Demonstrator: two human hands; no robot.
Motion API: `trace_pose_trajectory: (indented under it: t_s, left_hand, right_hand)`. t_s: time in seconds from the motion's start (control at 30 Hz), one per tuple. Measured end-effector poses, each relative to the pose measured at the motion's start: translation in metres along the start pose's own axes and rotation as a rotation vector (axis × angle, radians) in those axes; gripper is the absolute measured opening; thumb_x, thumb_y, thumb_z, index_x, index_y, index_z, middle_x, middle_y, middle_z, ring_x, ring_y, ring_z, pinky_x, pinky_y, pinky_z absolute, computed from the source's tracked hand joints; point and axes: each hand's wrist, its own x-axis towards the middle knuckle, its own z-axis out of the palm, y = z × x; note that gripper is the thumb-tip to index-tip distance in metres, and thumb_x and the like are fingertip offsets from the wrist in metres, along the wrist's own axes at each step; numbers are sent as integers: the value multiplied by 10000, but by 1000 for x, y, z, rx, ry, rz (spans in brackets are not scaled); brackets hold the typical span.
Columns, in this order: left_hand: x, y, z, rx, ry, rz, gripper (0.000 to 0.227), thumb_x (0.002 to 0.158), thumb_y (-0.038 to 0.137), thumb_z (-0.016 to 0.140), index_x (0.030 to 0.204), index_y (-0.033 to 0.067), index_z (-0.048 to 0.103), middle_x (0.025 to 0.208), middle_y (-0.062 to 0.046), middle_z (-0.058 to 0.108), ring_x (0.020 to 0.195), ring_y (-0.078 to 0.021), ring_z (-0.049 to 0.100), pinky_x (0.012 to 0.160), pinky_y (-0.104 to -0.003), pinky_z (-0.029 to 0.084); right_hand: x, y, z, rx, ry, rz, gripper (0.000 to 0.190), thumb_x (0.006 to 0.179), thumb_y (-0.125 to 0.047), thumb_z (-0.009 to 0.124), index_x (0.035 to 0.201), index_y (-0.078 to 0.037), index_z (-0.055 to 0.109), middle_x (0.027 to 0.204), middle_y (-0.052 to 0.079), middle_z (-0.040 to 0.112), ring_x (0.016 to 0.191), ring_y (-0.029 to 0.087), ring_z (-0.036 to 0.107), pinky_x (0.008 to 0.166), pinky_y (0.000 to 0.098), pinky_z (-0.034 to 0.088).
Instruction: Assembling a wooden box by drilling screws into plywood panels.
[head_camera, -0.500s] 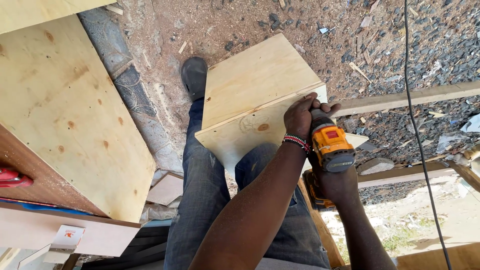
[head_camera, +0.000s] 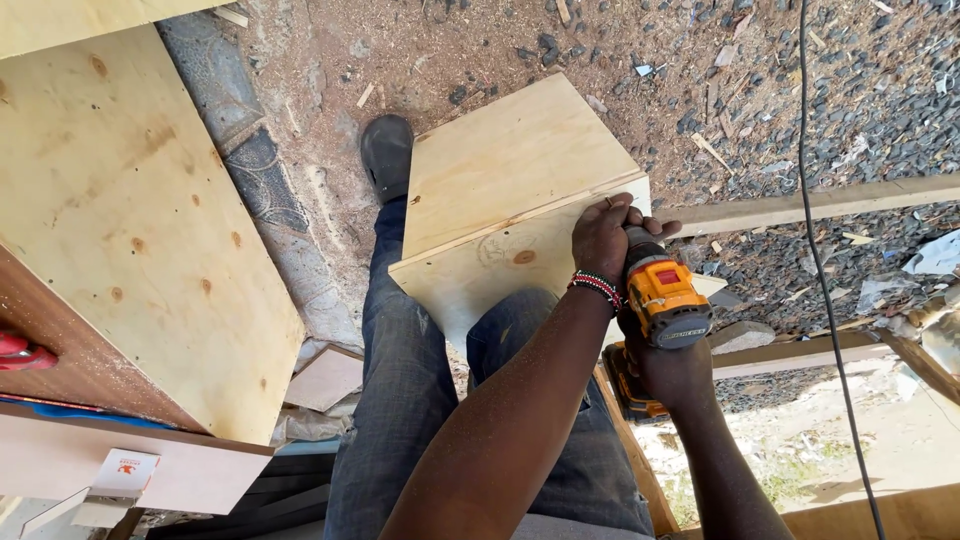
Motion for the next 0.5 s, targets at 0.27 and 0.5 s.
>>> trace_pose_trajectory:
  t_s: [0.27,0.5]
  left_hand:
    - [-2,12,2,41,25,-35,300,1222,32,517,1479,-117,477,849,-145,571,697,-410,746,958,-950,626]
    - [-3,14,2,29,4,-22,226,1209,17,517,1405,-94,504,840,-138,597,705,-404,764,948,-928,647]
  right_hand:
    - [2,5,-4,4,-35,14,224,905,-219,777,973,-17,706,766,220,758,699,500,754,519,541,568]
    - [0,5,-4,5,-87,25,235,916,-232,786,989,-19,718,772,208,776,690,470,767,522,523,579]
